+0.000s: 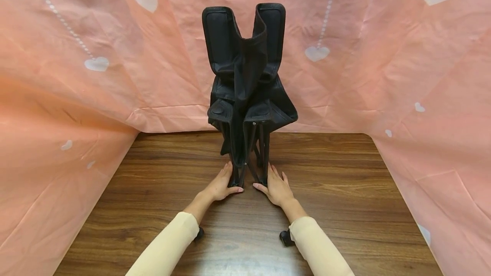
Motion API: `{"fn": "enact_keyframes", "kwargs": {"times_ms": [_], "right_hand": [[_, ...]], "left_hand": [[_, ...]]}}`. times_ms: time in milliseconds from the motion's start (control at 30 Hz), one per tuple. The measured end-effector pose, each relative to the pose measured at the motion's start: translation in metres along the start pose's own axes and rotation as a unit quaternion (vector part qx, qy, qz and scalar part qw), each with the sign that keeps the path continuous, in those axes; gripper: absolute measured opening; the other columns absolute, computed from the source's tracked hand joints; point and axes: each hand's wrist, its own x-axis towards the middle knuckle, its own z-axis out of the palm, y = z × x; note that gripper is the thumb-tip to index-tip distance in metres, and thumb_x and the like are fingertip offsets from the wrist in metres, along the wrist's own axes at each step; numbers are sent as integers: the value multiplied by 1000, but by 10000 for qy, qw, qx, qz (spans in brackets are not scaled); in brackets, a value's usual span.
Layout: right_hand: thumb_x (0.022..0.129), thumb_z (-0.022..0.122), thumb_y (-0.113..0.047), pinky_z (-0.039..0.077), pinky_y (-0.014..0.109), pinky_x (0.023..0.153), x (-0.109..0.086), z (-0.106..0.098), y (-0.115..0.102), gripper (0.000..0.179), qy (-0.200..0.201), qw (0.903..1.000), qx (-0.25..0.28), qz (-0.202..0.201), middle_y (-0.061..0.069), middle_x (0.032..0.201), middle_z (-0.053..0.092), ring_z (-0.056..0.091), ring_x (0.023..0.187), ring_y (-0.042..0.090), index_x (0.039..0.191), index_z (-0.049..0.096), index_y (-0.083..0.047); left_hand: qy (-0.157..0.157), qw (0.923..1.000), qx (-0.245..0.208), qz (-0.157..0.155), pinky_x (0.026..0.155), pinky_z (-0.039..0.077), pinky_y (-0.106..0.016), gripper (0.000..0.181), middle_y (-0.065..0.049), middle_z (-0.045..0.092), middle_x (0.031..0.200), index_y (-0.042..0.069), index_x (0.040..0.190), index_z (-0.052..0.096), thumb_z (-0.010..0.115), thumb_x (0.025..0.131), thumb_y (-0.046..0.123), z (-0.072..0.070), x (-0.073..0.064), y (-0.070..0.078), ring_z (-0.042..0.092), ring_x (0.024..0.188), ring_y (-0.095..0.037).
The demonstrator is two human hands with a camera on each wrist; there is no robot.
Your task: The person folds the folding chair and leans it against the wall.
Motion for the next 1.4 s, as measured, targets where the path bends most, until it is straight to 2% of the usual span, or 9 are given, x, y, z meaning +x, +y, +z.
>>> {"fn": "enact_keyframes", "kwargs": {"times_ms": [300, 600, 800, 967, 1200, 1400], "right_hand": [[95, 50, -56, 14, 68, 116, 15, 0, 4, 87, -101, 9999, 35, 100, 17, 158, 27, 20, 148, 38, 154, 17, -1], [95, 48, -57, 12, 66, 117, 27, -4, 6, 88, -179, 9996, 26, 225, 17, 159, 25, 18, 149, 37, 154, 16, -1], [96, 48, -55, 11, 68, 116, 34, -8, 6, 86, -249, 9991, 40, 330, 19, 161, 18, 15, 149, 38, 155, 12, -4], [96, 47, -56, 9, 69, 116, 40, -9, 5, 87, -321, 9983, 38, 492, 16, 163, 11, 13, 150, 36, 157, 4, -10], [95, 44, -60, 6, 65, 118, 46, -10, 0, 96, -344, 9952, -210, 894, 19, 162, 8, 10, 151, 34, 154, 1, 2], [95, 43, -61, 4, 62, 120, 50, -9, -4, 98, -290, 9925, -375, 1128, 19, 162, 5, 7, 152, 32, 153, 1, 5]], "left_hand": [[23, 9999, 91, -50, 125, 14, -43, 97, -20, 9, 162, -4, 153, 7, 64, 90, 43, -2, 14, -5, 10, 152, -30], [78, 9997, 124, -195, 125, 15, -42, 95, -19, 12, 162, -3, 154, 9, 64, 90, 43, -9, 25, -4, 11, 152, -30], [164, 9990, 223, -363, 125, 15, -41, 90, -18, 15, 162, -2, 153, 14, 62, 92, 43, -9, 32, -2, 14, 151, -29], [230, 9988, 313, -295, 124, 19, -42, 84, -18, 19, 161, -3, 152, 19, 60, 94, 40, -10, 35, -2, 18, 150, -30], [183, 9975, 619, -302, 125, 16, -38, 79, -15, 17, 161, -1, 154, 16, 53, 97, 40, -11, 41, -1, 15, 151, -27], [280, 9960, 753, -401, 125, 16, -38, 76, -16, 18, 161, -2, 153, 17, 52, 98, 38, -11, 47, 1, 16, 151, -28]]}}
